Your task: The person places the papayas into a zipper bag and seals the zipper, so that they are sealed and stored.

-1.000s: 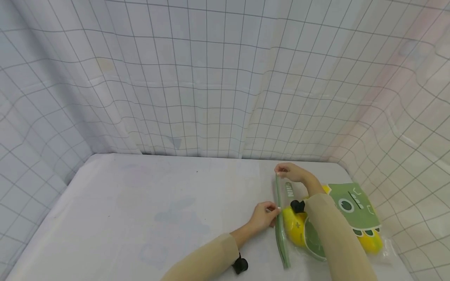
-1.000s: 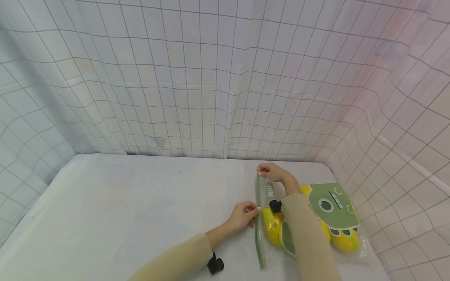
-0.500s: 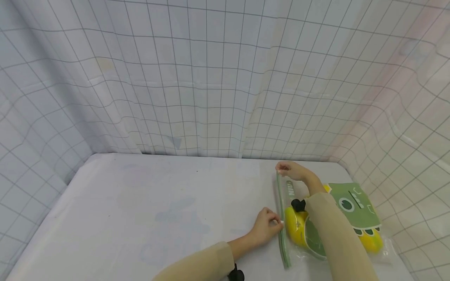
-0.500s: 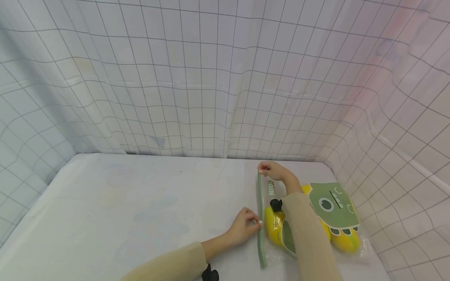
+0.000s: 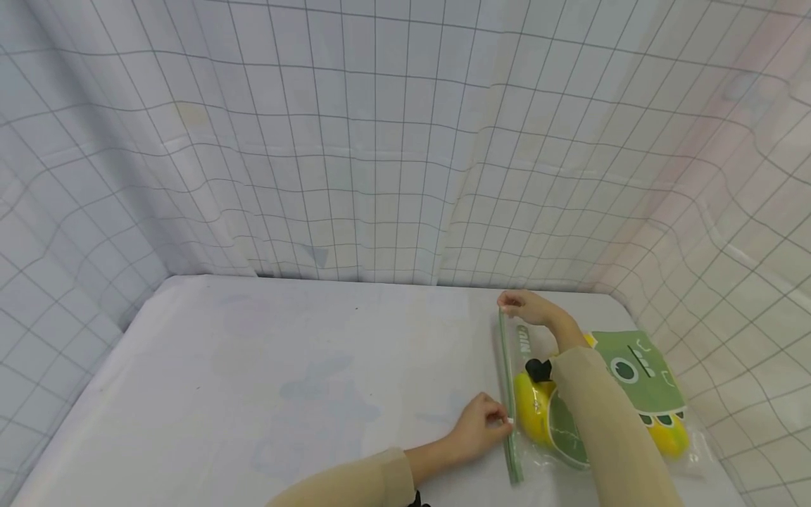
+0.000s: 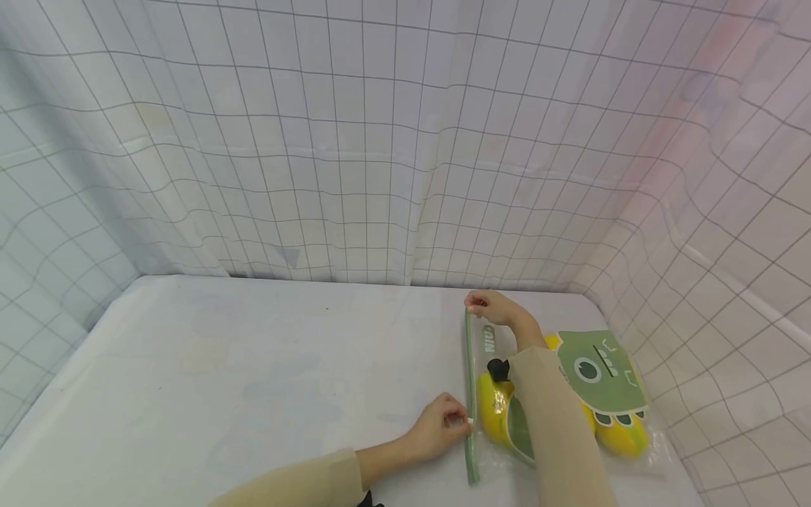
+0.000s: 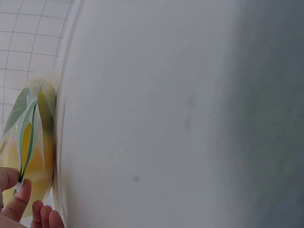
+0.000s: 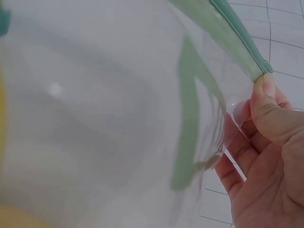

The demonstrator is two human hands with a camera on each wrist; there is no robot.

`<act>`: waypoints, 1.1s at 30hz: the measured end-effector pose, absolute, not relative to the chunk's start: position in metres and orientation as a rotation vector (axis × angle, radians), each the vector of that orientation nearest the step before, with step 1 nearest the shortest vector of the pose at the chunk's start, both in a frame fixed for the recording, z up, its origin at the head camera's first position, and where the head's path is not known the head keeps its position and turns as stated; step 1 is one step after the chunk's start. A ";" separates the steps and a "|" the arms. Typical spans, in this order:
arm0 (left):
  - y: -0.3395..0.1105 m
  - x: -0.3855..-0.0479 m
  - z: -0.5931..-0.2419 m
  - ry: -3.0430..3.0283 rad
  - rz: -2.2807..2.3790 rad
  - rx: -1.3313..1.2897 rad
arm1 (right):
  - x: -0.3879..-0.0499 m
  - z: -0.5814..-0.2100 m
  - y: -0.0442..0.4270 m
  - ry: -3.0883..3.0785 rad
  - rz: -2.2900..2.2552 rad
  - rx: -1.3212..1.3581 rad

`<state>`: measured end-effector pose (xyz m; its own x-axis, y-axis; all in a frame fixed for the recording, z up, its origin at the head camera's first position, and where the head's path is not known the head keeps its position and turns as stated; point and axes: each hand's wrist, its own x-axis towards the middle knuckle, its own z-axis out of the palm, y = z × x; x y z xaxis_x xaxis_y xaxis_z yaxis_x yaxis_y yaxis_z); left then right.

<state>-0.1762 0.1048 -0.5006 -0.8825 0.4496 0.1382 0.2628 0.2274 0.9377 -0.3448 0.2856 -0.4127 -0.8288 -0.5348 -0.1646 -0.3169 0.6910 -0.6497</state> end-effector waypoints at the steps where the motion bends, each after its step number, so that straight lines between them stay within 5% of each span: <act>1: 0.105 -0.175 -0.501 2.320 1.730 0.690 | -0.345 -0.413 0.286 2.564 -0.887 -0.674; 13: 0.103 -0.159 -0.503 2.306 1.695 0.778 | -0.351 -0.417 0.295 2.456 -1.030 -0.854; 26: 0.102 -0.139 -0.504 2.469 1.409 1.069 | -0.345 -0.413 0.290 2.547 -0.948 -0.658; 33: 0.099 -0.142 -0.501 2.427 1.390 1.015 | -0.346 -0.411 0.288 2.549 -0.929 -0.701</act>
<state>-0.1423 0.0995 -0.5013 -0.7550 0.6301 0.1816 0.4754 0.3352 0.8134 -0.3465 0.2884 -0.4109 -0.8211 -0.5527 -0.1422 -0.3317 0.6650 -0.6692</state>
